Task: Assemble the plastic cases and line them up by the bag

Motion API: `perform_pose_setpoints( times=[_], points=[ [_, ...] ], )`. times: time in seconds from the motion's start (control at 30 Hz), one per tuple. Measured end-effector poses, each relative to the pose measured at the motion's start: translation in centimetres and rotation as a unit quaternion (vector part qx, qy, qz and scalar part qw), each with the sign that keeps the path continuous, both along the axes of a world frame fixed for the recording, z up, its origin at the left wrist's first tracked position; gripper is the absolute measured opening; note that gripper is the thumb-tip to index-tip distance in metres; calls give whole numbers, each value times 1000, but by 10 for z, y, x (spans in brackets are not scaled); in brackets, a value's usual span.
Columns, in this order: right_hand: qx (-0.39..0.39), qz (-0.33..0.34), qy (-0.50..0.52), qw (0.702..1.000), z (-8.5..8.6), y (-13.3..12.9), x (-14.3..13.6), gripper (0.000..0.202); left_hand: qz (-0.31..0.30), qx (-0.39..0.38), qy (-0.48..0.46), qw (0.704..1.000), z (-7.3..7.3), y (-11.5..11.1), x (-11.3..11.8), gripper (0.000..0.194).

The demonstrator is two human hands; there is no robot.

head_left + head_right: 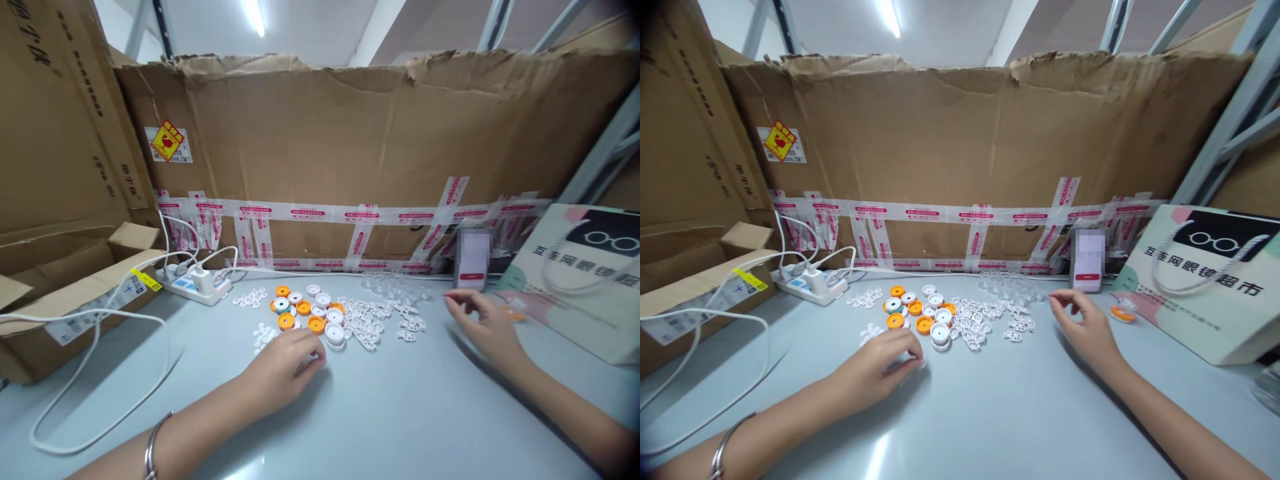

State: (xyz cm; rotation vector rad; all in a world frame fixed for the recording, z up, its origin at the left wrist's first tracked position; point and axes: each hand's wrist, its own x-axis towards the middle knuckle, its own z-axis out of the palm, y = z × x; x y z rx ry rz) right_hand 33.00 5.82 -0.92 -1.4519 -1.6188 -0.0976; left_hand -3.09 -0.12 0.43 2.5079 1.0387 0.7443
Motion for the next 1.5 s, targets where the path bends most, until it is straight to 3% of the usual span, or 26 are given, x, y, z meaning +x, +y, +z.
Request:
perform_pose_setpoints(
  times=[0.13, 0.23, 0.33, 0.5, 0.67, 0.97, 1.1, 1.23, 1.3, 1.4, 1.5],
  points=[
    [-27, 161, -75, 984, 11, -8, -51, 15, -15, -22, 15, 1000, -10, 1, 6, 9],
    [-39, 277, -121, 952, 22, -10, -98, 12, -24, -26, 19, 999, -13, 1, 7, 9],
    [-55, 351, -168, 919, 29, -2, -146, 11, -31, -24, 18, 999, -15, -2, 8, 12],
    [-105, 378, -250, 885, 29, 19, -211, 9, -31, -26, 4, 999, -17, -3, 6, 11],
    [-134, 375, -258, 880, 22, 27, -241, 19, -30, -25, 4, 999, -17, -3, 4, 9],
    [-133, 355, -253, 890, 10, 30, -251, 7, -35, -18, -3, 999, -22, -2, 2, 11],
    [-105, 348, -243, 899, 15, 31, -247, 4, -29, -35, -10, 999, -21, -1, 2, 14],
    [-65, 336, -199, 918, 32, 20, -222, 8, -23, -93, -47, 994, -21, 3, -2, 21],
    [-20, 346, -126, 929, 36, 7, -201, 10, -8, -118, -54, 992, -20, 5, -4, 24],
    [36, 373, -58, 925, 30, -20, -171, 11, 11, -134, -44, 990, -19, 8, -7, 23],
    [39, 409, -110, 905, 13, -46, -153, 18, 6, -143, -38, 989, -19, 8, -6, 18]
  ],
)
